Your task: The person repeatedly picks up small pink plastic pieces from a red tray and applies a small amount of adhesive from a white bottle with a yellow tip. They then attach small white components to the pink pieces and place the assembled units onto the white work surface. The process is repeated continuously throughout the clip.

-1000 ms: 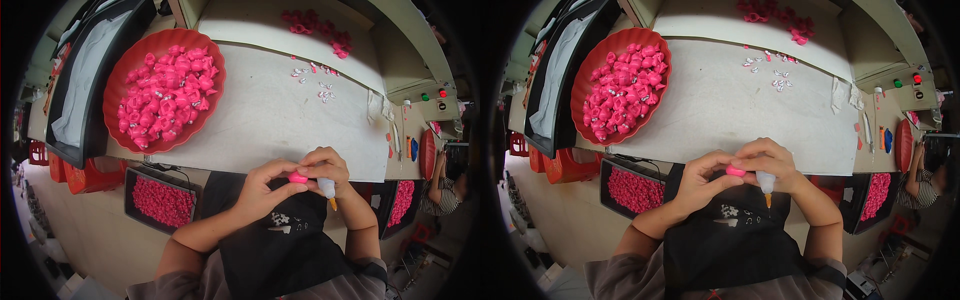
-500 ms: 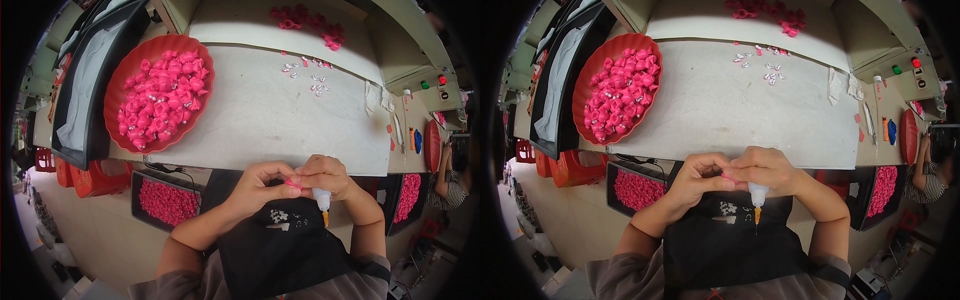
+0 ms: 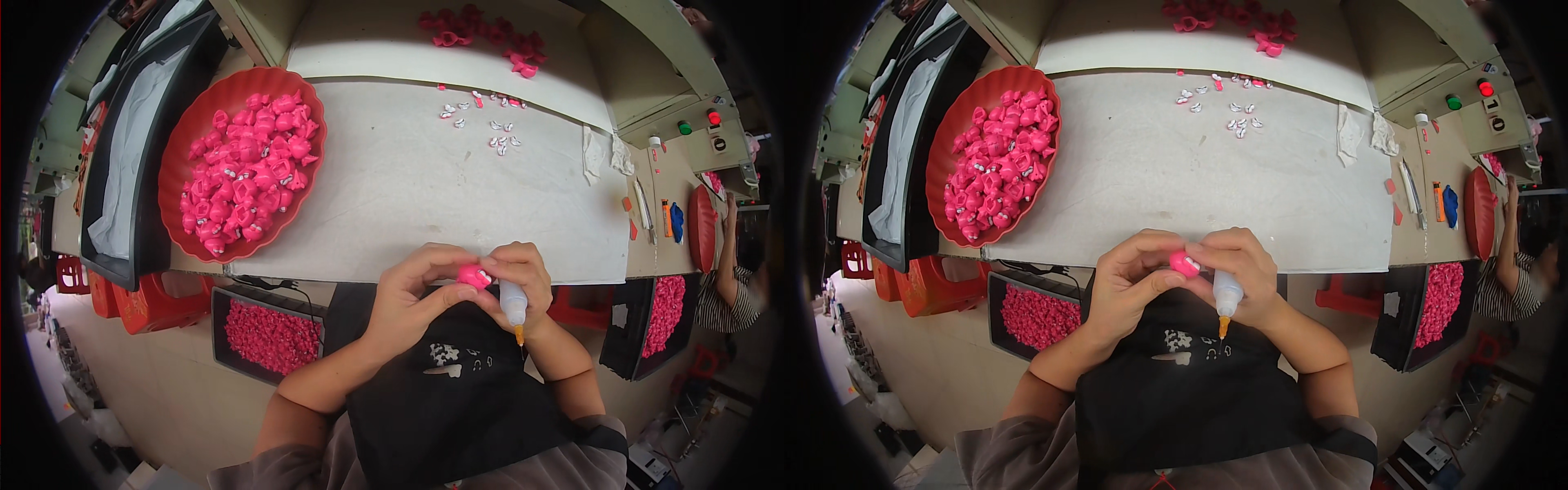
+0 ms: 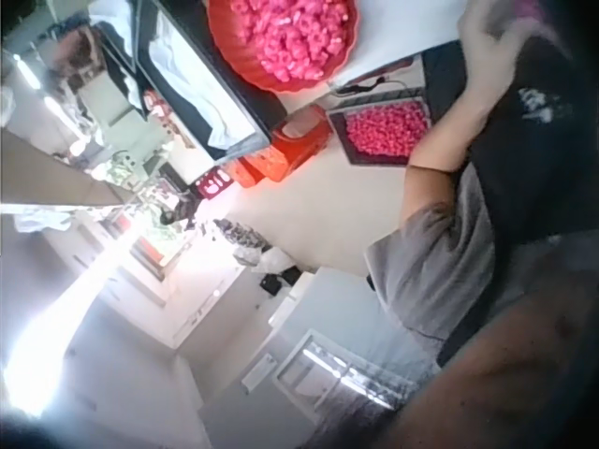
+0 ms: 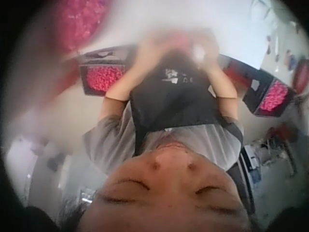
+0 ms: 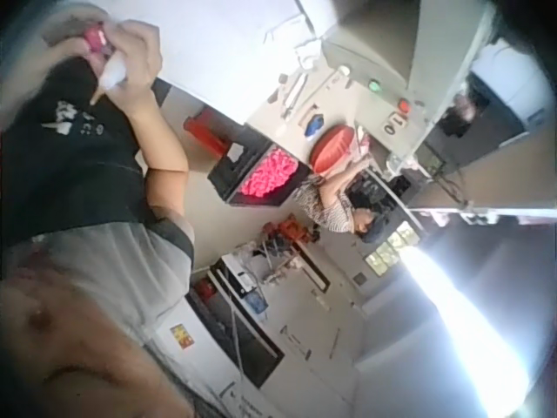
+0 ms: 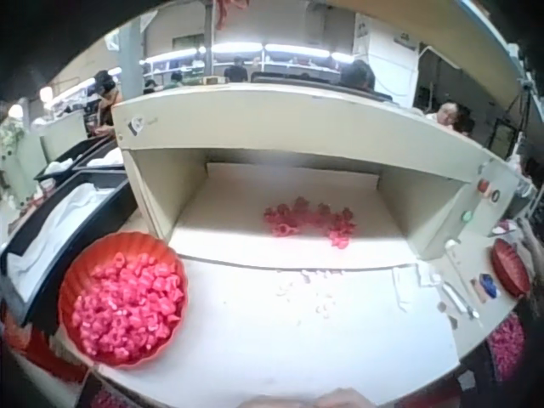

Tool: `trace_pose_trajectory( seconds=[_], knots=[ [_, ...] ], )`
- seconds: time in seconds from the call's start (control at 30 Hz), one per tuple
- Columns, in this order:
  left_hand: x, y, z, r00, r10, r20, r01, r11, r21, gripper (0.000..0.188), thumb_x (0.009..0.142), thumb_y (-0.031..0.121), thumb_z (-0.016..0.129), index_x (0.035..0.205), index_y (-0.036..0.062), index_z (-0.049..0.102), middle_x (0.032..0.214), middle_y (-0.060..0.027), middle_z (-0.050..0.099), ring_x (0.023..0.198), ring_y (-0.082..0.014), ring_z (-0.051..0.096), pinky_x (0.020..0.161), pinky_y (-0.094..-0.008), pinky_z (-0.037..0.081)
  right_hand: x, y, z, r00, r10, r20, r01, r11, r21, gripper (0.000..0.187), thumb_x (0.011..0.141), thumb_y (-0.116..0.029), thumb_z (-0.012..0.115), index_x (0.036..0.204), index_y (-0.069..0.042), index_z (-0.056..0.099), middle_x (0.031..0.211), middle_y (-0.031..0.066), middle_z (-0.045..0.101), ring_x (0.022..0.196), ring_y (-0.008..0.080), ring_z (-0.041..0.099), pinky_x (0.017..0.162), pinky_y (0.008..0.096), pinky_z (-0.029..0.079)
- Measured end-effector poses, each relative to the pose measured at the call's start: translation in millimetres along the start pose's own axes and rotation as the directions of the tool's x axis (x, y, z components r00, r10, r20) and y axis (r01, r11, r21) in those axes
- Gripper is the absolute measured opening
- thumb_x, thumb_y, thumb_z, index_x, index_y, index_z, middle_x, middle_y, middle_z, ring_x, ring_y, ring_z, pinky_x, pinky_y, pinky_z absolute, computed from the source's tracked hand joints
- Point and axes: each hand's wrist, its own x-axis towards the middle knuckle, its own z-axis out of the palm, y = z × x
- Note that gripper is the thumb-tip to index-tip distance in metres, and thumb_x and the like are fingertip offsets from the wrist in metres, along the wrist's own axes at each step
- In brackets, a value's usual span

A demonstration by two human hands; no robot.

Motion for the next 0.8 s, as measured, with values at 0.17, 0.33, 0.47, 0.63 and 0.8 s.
trace_pose_trajectory(
  seconds=[0.17, 0.33, 0.47, 0.63, 0.8],
  knots=[
    [2, -4, 4, 0.999, 0.011, -0.038, -0.014, 0.997, -0.078, 0.031, 0.082, -0.001, 0.057, 0.113, -0.0028, 0.052, 0.119, -0.0118, 0.048, 0.104, -0.0161, 0.050, 0.090, -0.0286, 0.041, -9, 0, 5, 0.996, 0.049, -0.078, -0.049, 0.999, -0.004, 0.038, 0.061, -0.002, 0.078, 0.094, -0.003, 0.059, 0.085, 0.0103, 0.057, 0.066, 0.0177, 0.056, 0.054, 0.0250, 0.046],
    [0, -13, 9, 0.994, 0.107, -0.030, -0.103, 0.991, 0.089, 0.038, 0.082, -0.002, 0.056, 0.119, -0.0020, 0.049, 0.122, -0.0110, 0.046, 0.110, -0.0166, 0.045, 0.091, -0.0288, 0.038, -10, -5, 9, 0.998, 0.030, -0.047, -0.033, 0.997, -0.070, 0.038, 0.065, 0.006, 0.070, 0.098, -0.003, 0.054, 0.094, 0.0122, 0.053, 0.071, 0.0186, 0.056, 0.057, 0.0261, 0.045],
    [5, -10, 6, 0.985, 0.174, -0.014, -0.171, 0.978, 0.119, 0.040, 0.081, -0.002, 0.057, 0.120, -0.0019, 0.049, 0.123, -0.0112, 0.044, 0.110, -0.0173, 0.045, 0.092, -0.0296, 0.038, -20, -6, -12, 0.945, 0.326, 0.017, -0.295, 0.832, 0.469, 0.046, 0.067, 0.013, 0.049, 0.109, -0.002, 0.039, 0.113, 0.0146, 0.032, 0.081, 0.0184, 0.052, 0.063, 0.0275, 0.047],
    [3, -9, 6, 0.997, 0.078, 0.000, -0.078, 0.997, 0.003, 0.041, 0.079, -0.002, 0.059, 0.119, -0.0027, 0.049, 0.123, -0.0130, 0.044, 0.108, -0.0182, 0.046, 0.090, -0.0306, 0.040, -9, -31, -44, 0.802, 0.595, -0.056, -0.551, 0.772, 0.318, 0.042, 0.069, 0.004, 0.060, 0.106, 0.000, 0.040, 0.105, 0.0149, 0.039, 0.080, 0.0191, 0.053, 0.062, 0.0270, 0.051],
    [4, -11, 6, 0.993, 0.121, 0.016, -0.122, 0.991, 0.061, 0.043, 0.076, -0.005, 0.062, 0.118, -0.0011, 0.052, 0.118, -0.0103, 0.046, 0.107, -0.0155, 0.046, 0.091, -0.0275, 0.037, -13, -30, -55, 0.814, 0.530, -0.237, -0.311, 0.743, 0.593, 0.040, 0.067, -0.015, 0.075, 0.090, -0.002, 0.045, 0.088, 0.0087, 0.046, 0.075, 0.0155, 0.052, 0.059, 0.0231, 0.050]
  ],
)
